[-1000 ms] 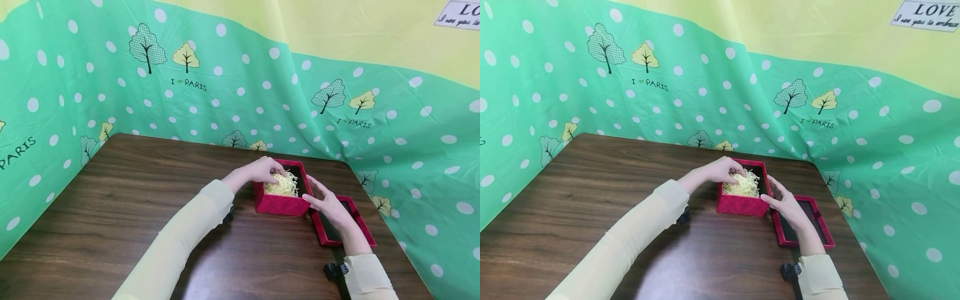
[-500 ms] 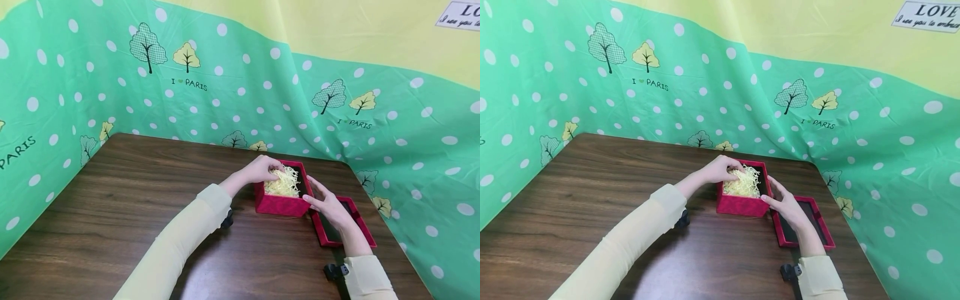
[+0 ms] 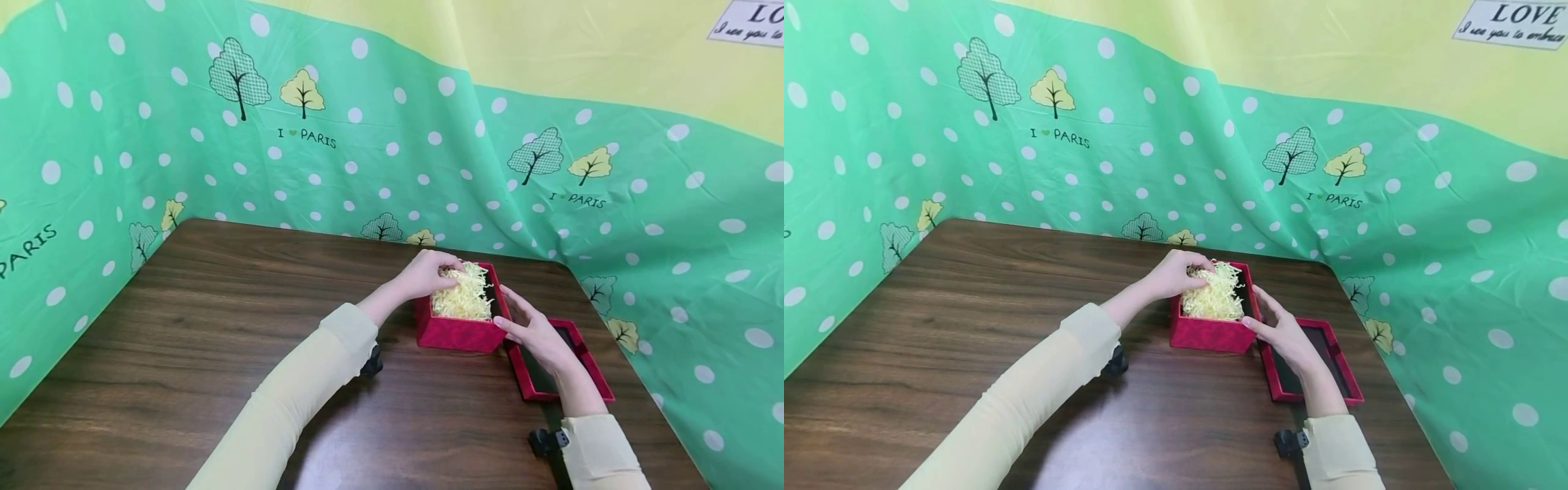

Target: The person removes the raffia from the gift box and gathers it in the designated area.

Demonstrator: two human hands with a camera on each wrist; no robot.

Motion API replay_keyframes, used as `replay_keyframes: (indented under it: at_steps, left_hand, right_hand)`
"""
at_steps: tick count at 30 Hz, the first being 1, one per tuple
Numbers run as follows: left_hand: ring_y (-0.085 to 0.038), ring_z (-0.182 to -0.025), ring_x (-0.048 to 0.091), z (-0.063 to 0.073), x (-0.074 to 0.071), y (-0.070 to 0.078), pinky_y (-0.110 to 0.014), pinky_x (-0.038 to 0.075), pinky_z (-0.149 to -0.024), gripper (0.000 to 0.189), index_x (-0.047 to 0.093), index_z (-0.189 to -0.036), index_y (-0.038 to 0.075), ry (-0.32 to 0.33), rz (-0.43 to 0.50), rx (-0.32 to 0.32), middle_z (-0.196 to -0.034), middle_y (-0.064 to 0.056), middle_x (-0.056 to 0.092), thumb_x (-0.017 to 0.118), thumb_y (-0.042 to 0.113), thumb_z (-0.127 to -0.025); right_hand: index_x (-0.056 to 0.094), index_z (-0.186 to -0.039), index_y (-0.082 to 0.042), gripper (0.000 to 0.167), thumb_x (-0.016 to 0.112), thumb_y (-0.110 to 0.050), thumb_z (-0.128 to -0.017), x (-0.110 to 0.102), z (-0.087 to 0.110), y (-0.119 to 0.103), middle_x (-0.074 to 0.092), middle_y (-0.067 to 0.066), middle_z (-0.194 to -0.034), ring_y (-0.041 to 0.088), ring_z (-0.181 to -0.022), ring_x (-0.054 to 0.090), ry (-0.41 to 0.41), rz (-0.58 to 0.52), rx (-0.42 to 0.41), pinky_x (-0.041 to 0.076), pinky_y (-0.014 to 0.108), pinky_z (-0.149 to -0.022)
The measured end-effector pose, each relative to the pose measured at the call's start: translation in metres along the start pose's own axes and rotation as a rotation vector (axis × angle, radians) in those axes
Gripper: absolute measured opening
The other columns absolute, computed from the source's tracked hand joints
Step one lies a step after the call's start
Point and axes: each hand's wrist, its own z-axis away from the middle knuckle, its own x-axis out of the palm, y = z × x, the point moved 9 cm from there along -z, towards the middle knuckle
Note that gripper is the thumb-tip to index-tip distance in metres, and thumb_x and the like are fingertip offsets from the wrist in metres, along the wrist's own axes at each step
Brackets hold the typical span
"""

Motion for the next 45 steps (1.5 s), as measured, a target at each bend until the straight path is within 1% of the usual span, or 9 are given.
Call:
replay_keyframes:
  at_steps: [7, 10, 17, 21, 24, 32, 39, 41, 45]
  left_hand:
    - [-0.004, -0.079, 0.054, 0.0, -0.006, 0.002, -0.015, 0.044, -0.074, 0.017, 0.072, -0.098, 0.014, 0.057, 0.031, -0.035, -0.1, 0.004, 0.07, 0.072, 0.013, -0.081]
    - [-0.004, -0.078, 0.054, 0.0, -0.008, 0.004, -0.014, 0.044, -0.073, 0.016, 0.072, -0.097, 0.014, 0.085, 0.036, -0.038, -0.098, 0.005, 0.07, 0.072, 0.013, -0.081]
    - [-0.003, -0.062, 0.045, 0.001, -0.016, 0.015, -0.013, 0.042, -0.07, 0.018, 0.072, -0.096, 0.015, 0.141, 0.048, -0.053, -0.101, 0.003, 0.071, 0.07, 0.01, -0.079]
    - [-0.002, -0.046, 0.033, 0.002, -0.022, 0.022, -0.015, 0.041, -0.062, 0.02, 0.072, -0.097, 0.014, 0.171, 0.075, -0.08, -0.103, 0.0, 0.071, 0.067, 0.007, -0.079]
    - [-0.003, -0.041, 0.027, 0.003, -0.025, 0.025, -0.016, 0.039, -0.056, 0.022, 0.072, -0.098, 0.013, 0.198, 0.08, -0.092, -0.102, 0.0, 0.071, 0.066, 0.006, -0.079]
    - [-0.004, -0.07, 0.05, 0.003, -0.036, 0.034, -0.015, 0.043, -0.067, 0.02, 0.073, -0.097, 0.014, 0.261, 0.072, -0.079, -0.098, 0.002, 0.072, 0.067, 0.007, -0.079]
    - [-0.002, -0.046, 0.034, 0.003, -0.049, 0.043, -0.016, 0.041, -0.064, 0.02, 0.073, -0.097, 0.015, 0.3, 0.064, -0.066, -0.094, 0.004, 0.072, 0.066, 0.008, -0.079]
    - [-0.003, -0.044, 0.032, 0.004, -0.053, 0.045, -0.017, 0.04, -0.059, 0.02, 0.073, -0.097, 0.015, 0.308, 0.061, -0.077, -0.095, 0.005, 0.072, 0.066, 0.009, -0.079]
    - [-0.004, -0.046, 0.036, 0.007, -0.061, 0.051, -0.019, 0.037, -0.049, 0.02, 0.072, -0.098, 0.016, 0.318, 0.075, -0.095, -0.096, 0.004, 0.072, 0.067, 0.009, -0.08]
  right_hand:
    - [0.015, -0.152, -0.024, 0.08, 0.063, -0.036, -0.089, -0.001, 0.0, 0.002, 0.017, 0.016, -0.155, 0.039, -0.136, 0.024, 0.0, 0.001, -0.01, 0.044, 0.052, -0.097]
    - [0.015, -0.152, -0.025, 0.08, 0.063, -0.036, -0.089, 0.0, -0.001, 0.002, 0.017, 0.016, -0.155, 0.039, -0.136, 0.024, -0.004, -0.002, -0.015, 0.043, 0.053, -0.098]
    - [0.015, -0.152, -0.023, 0.077, 0.061, -0.034, -0.091, 0.0, -0.002, 0.004, 0.02, 0.014, -0.154, 0.037, -0.135, 0.027, -0.005, -0.017, -0.032, 0.046, 0.049, -0.096]
    - [0.015, -0.152, -0.022, 0.077, 0.061, -0.033, -0.092, 0.0, -0.002, 0.005, 0.02, 0.015, -0.154, 0.036, -0.136, 0.027, -0.001, -0.018, -0.042, 0.048, 0.045, -0.094]
    - [0.014, -0.153, -0.019, 0.077, 0.06, -0.031, -0.092, 0.0, -0.002, 0.004, 0.019, 0.016, -0.154, 0.036, -0.136, 0.026, -0.002, -0.023, -0.056, 0.049, 0.042, -0.092]
    - [0.012, -0.153, -0.017, 0.078, 0.06, -0.028, -0.093, 0.0, -0.001, 0.003, 0.018, 0.018, -0.154, 0.036, -0.137, 0.024, 0.006, -0.047, -0.067, 0.05, 0.026, -0.085]
    - [0.012, -0.152, -0.013, 0.078, 0.06, -0.028, -0.093, 0.0, -0.002, 0.004, 0.018, 0.019, -0.153, 0.038, -0.136, 0.025, 0.015, -0.053, -0.059, 0.05, 0.03, -0.087]
    - [0.01, -0.152, -0.011, 0.08, 0.06, -0.028, -0.093, -0.001, -0.001, 0.005, 0.017, 0.021, -0.154, 0.039, -0.136, 0.025, 0.016, -0.056, -0.05, 0.051, 0.027, -0.086]
    - [0.007, -0.152, -0.009, 0.081, 0.059, -0.028, -0.093, -0.001, 0.0, 0.005, 0.015, 0.023, -0.153, 0.041, -0.136, 0.025, 0.013, -0.042, -0.044, 0.051, 0.031, -0.09]
